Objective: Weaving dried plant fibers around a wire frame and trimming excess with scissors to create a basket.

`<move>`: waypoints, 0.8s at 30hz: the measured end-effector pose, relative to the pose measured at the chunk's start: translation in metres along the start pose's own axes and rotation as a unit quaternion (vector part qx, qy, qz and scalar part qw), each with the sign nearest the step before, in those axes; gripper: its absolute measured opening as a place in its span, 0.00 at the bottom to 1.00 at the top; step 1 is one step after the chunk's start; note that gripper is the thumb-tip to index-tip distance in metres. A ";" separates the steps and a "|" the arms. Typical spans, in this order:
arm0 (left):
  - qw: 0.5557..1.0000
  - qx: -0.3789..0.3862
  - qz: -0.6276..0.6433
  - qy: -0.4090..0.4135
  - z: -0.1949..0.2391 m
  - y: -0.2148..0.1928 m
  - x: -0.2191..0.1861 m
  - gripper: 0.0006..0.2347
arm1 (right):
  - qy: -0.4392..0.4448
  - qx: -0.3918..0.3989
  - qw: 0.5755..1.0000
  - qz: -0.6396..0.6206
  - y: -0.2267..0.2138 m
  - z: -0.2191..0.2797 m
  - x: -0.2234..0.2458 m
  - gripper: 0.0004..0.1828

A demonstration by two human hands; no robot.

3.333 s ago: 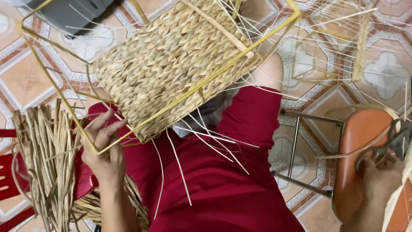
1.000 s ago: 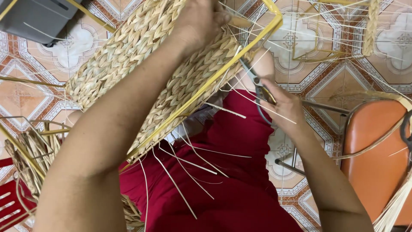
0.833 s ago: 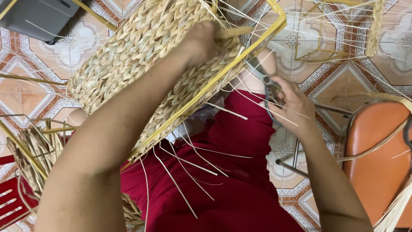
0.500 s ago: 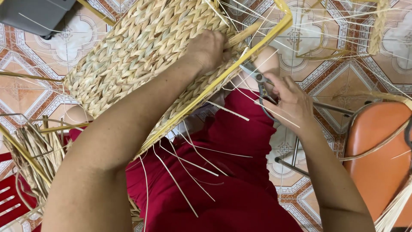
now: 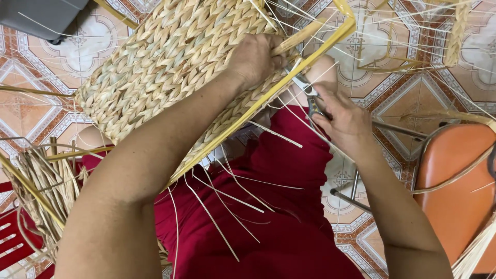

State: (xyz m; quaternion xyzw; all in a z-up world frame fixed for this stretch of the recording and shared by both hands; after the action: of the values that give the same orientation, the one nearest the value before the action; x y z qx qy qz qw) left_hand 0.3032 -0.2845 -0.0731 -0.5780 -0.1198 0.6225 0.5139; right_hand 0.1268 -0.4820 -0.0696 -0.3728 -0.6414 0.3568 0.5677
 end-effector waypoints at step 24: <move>0.987 0.089 -0.121 0.062 0.009 -0.002 -0.021 0.12 | 0.030 0.074 0.994 0.068 -0.014 0.013 -0.009 0.41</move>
State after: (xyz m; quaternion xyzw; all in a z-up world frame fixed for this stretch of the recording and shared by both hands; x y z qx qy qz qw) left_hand 0.2924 -0.2956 -0.0559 -0.5482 -0.1006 0.5273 0.6414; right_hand 0.1140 -0.4973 -0.0629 -0.3834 -0.5686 0.4298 0.5874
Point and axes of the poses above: each hand's wrist, its own z-axis away from the middle knuckle, its own y-axis out of the palm, x = y × z, the point moved 1 cm from there along -z, towards the middle knuckle, and after that the axes turned 6 degrees about -x, right-handed, at the moved point
